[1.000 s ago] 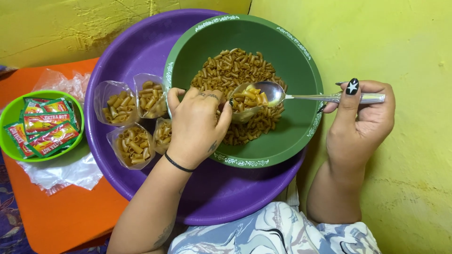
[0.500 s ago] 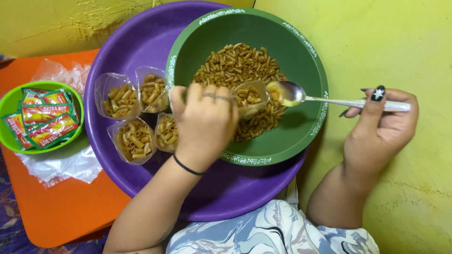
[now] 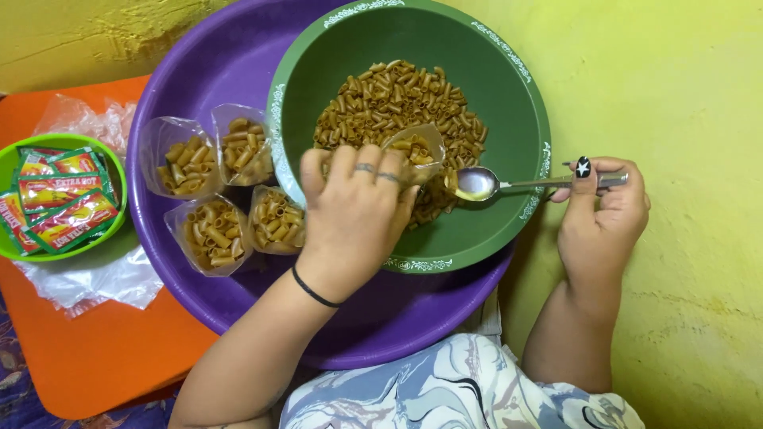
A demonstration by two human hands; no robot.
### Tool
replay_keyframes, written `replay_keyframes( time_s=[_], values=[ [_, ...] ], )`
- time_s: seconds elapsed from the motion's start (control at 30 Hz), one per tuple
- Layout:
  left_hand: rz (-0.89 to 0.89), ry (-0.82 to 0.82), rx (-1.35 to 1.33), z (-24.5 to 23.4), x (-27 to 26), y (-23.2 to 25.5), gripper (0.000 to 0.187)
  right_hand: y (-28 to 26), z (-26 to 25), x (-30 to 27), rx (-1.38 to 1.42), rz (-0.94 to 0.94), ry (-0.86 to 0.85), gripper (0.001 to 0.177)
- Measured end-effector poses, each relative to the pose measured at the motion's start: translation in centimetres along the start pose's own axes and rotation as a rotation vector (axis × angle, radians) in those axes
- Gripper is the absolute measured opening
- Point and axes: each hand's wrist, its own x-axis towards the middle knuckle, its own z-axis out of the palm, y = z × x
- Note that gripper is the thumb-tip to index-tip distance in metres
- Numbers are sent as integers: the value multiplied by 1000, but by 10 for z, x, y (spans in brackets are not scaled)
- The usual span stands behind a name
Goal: Manually packaging snacks by scooping them from a bowl into small plastic bags and adding seasoning packets.
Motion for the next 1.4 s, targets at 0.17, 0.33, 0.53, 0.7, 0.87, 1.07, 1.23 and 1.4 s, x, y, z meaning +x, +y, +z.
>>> replay_keyframes(
  time_s=[0.17, 0.33, 0.53, 0.7, 0.87, 1.07, 1.23, 1.4],
  values=[
    [-7, 49, -44, 4, 0, -5, 13, -3, -4, 7, 118, -16, 82, 4],
    [34, 76, -167, 3, 2, -6, 20, -29, 5, 19, 193, -147, 110, 5],
    [45, 106, -250, -2, 4, -14, 20, -63, 18, 16, -65, -560, 145, 28],
    [31, -74, -194, -8, 6, -24, 42, -46, 22, -2, -46, -527, -113, 16],
    [103, -36, -235, 3, 3, -25, 8, -59, 14, -5, -70, -569, -116, 18],
    [141, 14, -234, 3, 5, -29, 21, -61, 18, -12, -121, -579, -185, 15],
    [155, -2, -236, 2, 5, -30, 18, -52, 28, -9, -105, -604, -243, 12],
    [138, 17, -257, 0, 8, -29, 17, -51, 17, -9, -115, -547, -146, 20]
  ],
)
